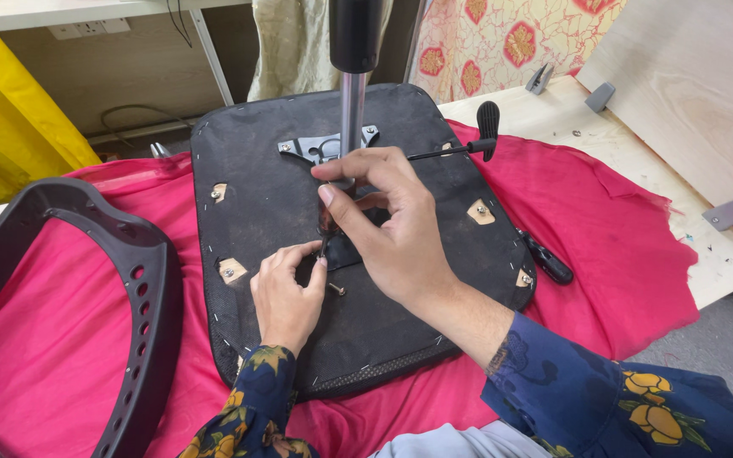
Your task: The person uses a screwdriver to remove screws from the underside of an office chair seat, detaching the metal mounting plate. The removed screws are placed on the red cloth covering the work surface.
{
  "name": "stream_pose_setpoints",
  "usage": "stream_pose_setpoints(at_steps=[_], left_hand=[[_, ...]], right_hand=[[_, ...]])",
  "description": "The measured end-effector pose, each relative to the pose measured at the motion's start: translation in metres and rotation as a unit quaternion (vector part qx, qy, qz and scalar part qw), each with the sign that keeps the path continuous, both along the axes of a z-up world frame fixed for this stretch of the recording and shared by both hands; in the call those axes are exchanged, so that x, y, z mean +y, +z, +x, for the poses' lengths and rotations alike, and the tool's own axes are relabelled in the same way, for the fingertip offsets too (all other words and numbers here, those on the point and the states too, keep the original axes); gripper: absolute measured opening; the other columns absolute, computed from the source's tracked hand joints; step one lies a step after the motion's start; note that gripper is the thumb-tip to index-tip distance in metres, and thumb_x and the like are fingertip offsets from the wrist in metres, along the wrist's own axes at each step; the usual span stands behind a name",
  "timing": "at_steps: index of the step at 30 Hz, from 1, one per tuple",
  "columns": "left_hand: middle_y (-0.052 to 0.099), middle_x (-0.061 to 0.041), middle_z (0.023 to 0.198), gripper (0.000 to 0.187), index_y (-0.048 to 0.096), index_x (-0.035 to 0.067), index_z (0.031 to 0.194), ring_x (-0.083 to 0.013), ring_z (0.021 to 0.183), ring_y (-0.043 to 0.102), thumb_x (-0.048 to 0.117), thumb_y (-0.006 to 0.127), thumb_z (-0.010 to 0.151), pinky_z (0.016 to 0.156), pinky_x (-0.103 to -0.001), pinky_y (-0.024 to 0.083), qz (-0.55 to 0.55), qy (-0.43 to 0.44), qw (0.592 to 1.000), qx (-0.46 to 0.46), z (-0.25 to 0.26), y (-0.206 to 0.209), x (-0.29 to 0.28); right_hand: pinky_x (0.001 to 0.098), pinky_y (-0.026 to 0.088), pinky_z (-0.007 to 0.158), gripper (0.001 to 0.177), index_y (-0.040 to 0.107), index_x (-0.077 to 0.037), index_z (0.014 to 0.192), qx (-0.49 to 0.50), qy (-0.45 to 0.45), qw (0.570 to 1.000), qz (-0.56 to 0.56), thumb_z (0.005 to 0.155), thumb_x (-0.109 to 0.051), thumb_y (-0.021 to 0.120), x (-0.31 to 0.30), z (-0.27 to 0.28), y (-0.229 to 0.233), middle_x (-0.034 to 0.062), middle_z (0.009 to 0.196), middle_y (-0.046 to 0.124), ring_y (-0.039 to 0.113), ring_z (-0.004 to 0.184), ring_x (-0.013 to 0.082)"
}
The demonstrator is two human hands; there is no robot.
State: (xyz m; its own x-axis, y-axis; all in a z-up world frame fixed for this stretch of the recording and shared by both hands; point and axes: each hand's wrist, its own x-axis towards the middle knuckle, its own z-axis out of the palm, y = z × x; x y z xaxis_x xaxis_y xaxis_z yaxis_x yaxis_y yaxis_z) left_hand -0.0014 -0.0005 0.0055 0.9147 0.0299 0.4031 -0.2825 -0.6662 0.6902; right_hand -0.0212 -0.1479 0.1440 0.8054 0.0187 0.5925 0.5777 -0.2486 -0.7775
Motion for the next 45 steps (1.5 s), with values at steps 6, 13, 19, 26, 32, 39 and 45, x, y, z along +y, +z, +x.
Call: stream_pose_setpoints(at_steps=[6, 13, 19, 26, 32, 39, 45], left_hand=[[0.075, 0.001, 0.109, 0.018, 0.079, 0.016, 0.100, -0.0233, 0.113, 0.063, 0.027, 0.072, 0.088, 0.100, -0.041, 0.042, 0.004, 0.007, 1.000, 0.022, 0.001, -0.003, 0.000], [0.075, 0.000, 0.101, 0.022, 0.078, 0.014, 0.094, -0.0237, 0.107, 0.065, 0.033, 0.078, 0.084, 0.097, -0.041, 0.043, -0.005, 0.033, 0.998, 0.049, 0.000, 0.004, -0.003], [0.074, -0.001, 0.098, 0.026, 0.076, 0.013, 0.092, -0.0241, 0.106, 0.065, 0.036, 0.080, 0.083, 0.097, -0.041, 0.043, 0.015, 0.058, 0.995, 0.083, 0.002, 0.007, -0.008], [0.072, 0.003, 0.116, 0.025, 0.079, 0.019, 0.108, -0.0220, 0.117, 0.059, 0.031, 0.072, 0.088, 0.101, -0.042, 0.038, 0.025, -0.002, 0.999, 0.032, 0.003, -0.002, -0.001], [0.072, 0.004, 0.115, 0.021, 0.079, 0.019, 0.108, -0.0214, 0.118, 0.061, 0.027, 0.068, 0.092, 0.103, -0.042, 0.040, 0.025, -0.008, 0.999, 0.027, 0.000, -0.007, 0.000], [0.074, 0.002, 0.107, 0.021, 0.075, 0.012, 0.096, -0.0235, 0.111, 0.064, 0.032, 0.076, 0.087, 0.098, -0.041, 0.043, 0.015, 0.023, 0.998, 0.054, 0.002, -0.002, -0.003], [0.075, 0.002, 0.105, 0.022, 0.075, 0.012, 0.093, -0.0244, 0.108, 0.064, 0.033, 0.078, 0.085, 0.097, -0.042, 0.043, 0.015, 0.031, 0.999, 0.039, 0.002, 0.001, -0.005]], right_hand=[[0.0238, 0.059, 0.080, 0.023, 0.069, -0.008, 0.122, 0.093, 0.009, 0.995, 0.044, 0.101, -0.009, 0.060, -0.001, 0.001, 0.003, 0.0067, 0.123, 0.068, 0.069, 0.092, 0.0082], [0.0263, 0.060, 0.081, 0.012, 0.073, -0.007, 0.115, 0.020, -0.007, 1.000, -0.010, 0.104, -0.011, 0.069, -0.003, 0.006, -0.002, 0.0062, 0.125, 0.056, 0.068, 0.095, 0.0096], [0.0249, 0.059, 0.084, 0.024, 0.062, -0.006, 0.131, 0.042, 0.046, 0.998, 0.027, 0.109, -0.013, 0.057, -0.002, 0.009, -0.002, 0.0041, 0.124, 0.064, 0.069, 0.096, 0.0076], [0.0249, 0.057, 0.089, 0.022, 0.065, -0.009, 0.128, -0.005, 0.024, 1.000, 0.003, 0.106, -0.014, 0.066, -0.001, 0.006, -0.005, 0.0038, 0.127, 0.060, 0.068, 0.107, 0.0100], [0.0241, 0.057, 0.084, 0.016, 0.071, -0.010, 0.119, 0.005, 0.013, 1.000, -0.027, 0.103, -0.014, 0.072, -0.005, 0.008, -0.004, 0.0023, 0.117, 0.060, 0.066, 0.099, 0.0092], [0.0228, 0.057, 0.085, 0.023, 0.062, -0.005, 0.130, 0.084, 0.089, 0.990, 0.076, 0.110, -0.014, 0.054, -0.008, 0.009, -0.004, 0.0019, 0.115, 0.067, 0.067, 0.095, 0.0053], [0.0235, 0.056, 0.080, 0.025, 0.065, -0.006, 0.132, 0.109, 0.066, 0.988, 0.091, 0.109, -0.015, 0.057, -0.007, 0.014, -0.004, 0.0052, 0.108, 0.068, 0.067, 0.089, 0.0063]])
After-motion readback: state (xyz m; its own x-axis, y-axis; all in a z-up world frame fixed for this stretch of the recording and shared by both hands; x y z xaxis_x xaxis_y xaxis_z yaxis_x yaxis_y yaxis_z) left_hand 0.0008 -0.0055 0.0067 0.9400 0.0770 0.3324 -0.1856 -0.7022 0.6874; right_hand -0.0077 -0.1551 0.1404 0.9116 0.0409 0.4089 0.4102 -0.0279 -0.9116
